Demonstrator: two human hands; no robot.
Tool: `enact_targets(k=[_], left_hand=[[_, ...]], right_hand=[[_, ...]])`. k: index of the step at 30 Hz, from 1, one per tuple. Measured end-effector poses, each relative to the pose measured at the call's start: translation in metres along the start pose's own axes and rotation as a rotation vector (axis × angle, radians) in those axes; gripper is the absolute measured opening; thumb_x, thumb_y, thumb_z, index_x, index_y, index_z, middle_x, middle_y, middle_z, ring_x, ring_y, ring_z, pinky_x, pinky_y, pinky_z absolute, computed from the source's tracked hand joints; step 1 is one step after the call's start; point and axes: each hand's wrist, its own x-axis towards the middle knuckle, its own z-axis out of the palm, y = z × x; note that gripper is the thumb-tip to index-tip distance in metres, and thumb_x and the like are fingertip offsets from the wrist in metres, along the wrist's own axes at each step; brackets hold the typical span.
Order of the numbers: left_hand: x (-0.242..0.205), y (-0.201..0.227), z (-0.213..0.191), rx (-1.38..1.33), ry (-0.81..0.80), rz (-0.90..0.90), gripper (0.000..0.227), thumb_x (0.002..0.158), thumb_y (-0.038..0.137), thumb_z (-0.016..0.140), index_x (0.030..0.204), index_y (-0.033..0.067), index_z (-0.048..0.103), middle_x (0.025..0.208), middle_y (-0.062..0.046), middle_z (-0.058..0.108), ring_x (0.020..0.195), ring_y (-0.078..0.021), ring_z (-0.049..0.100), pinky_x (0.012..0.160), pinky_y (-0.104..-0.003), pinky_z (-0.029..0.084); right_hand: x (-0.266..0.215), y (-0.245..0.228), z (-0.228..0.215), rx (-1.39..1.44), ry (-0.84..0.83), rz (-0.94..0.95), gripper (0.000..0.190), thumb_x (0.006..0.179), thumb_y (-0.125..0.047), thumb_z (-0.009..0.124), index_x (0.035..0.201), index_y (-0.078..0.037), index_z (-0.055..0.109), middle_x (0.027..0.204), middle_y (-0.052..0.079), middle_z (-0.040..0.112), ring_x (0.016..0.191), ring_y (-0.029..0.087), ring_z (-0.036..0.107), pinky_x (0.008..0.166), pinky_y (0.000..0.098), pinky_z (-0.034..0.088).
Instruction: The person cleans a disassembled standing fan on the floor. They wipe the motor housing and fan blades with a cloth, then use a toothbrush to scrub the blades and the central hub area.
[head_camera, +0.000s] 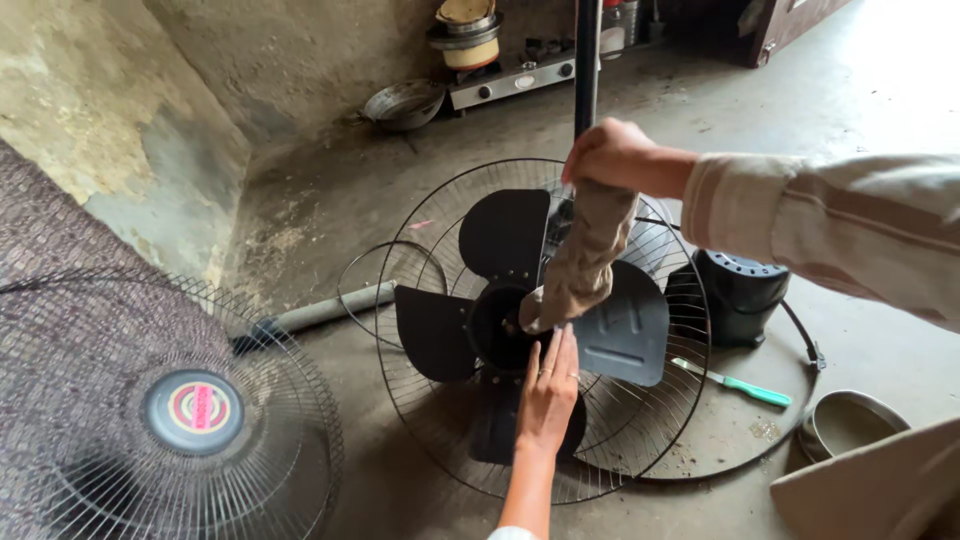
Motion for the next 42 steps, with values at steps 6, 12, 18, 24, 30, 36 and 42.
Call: enact_targets(k=[6,12,18,24,30,36,42], left_hand=[[0.044,0.015,-0.015,-0.474,0.112,-0.155,0.033,0.098,-0.004,0.049,0.13,-0.0043,0.058,0.146,-0.026,0.059,0.138,-0.0363,0.056,0.122,-0.044,0.04],[0.14,0.002,0.017,-0.73,-0.024,-0.376,0.038,0.101,0.004,0.046,0.136,-0.0065,0.057,0.137,-0.026,0.061,0.117,-0.0426,0.063,0.099,-0.045,0.05],[0.159,-0.027,0.078,-0.694,-0.241,-0.403,0.024,0.102,0.022,0.053,0.102,0.0035,0.068,0.106,-0.022,0.072,0.1,-0.0406,0.069,0.086,-0.048,0.054],[0.168,-0.029,0.114,-1.063,-0.36,-0.687,0.035,0.097,0.035,0.064,0.082,0.0033,0.068,0.079,-0.016,0.073,0.079,-0.0328,0.073,0.077,-0.041,0.054],[0.173,-0.018,0.115,-1.182,-0.25,-0.359,0.019,0.08,0.025,0.079,0.081,0.0055,0.078,0.077,-0.007,0.079,0.071,-0.0163,0.077,0.072,-0.031,0.061],[0.167,-0.007,0.08,-1.229,-0.466,-0.22,0.016,0.078,0.012,0.081,0.093,0.0071,0.08,0.085,-0.008,0.08,0.077,-0.0173,0.079,0.074,-0.032,0.061],[0.152,0.001,0.026,-1.037,-0.556,-0.205,0.017,0.073,0.002,0.078,0.088,0.0091,0.081,0.087,-0.008,0.08,0.082,-0.0215,0.079,0.079,-0.033,0.06]], right_hand=[[0.03,0.006,-0.028,0.007,0.206,-0.072,0.012,0.082,-0.011,0.072,0.087,-0.014,0.082,0.091,0.007,0.079,0.085,0.018,0.075,0.084,0.0328,0.06],[0.019,0.032,-0.047,-0.076,0.511,-0.147,0.011,0.086,-0.014,0.072,0.087,-0.016,0.083,0.09,0.009,0.078,0.083,0.021,0.073,0.078,0.0374,0.058],[0.03,0.063,-0.075,0.143,0.584,-0.121,0.013,0.083,-0.011,0.069,0.088,-0.012,0.081,0.088,0.006,0.078,0.08,0.015,0.073,0.075,0.0305,0.058],[0.025,0.091,-0.079,0.357,0.434,0.02,0.015,0.084,-0.009,0.068,0.092,-0.008,0.081,0.089,0.007,0.077,0.079,0.013,0.071,0.074,0.0281,0.059],[-0.029,0.084,-0.093,0.495,0.247,0.218,0.017,0.087,-0.012,0.069,0.099,-0.01,0.08,0.099,0.007,0.078,0.085,0.015,0.072,0.074,0.0298,0.061],[-0.089,0.074,-0.083,0.532,0.037,0.335,0.018,0.084,-0.01,0.069,0.098,-0.009,0.081,0.097,0.007,0.079,0.084,0.014,0.071,0.077,0.032,0.061],[-0.102,0.073,-0.074,0.422,-0.033,0.235,0.018,0.083,-0.011,0.07,0.096,-0.009,0.082,0.098,0.004,0.081,0.088,0.012,0.072,0.085,0.03,0.058]])
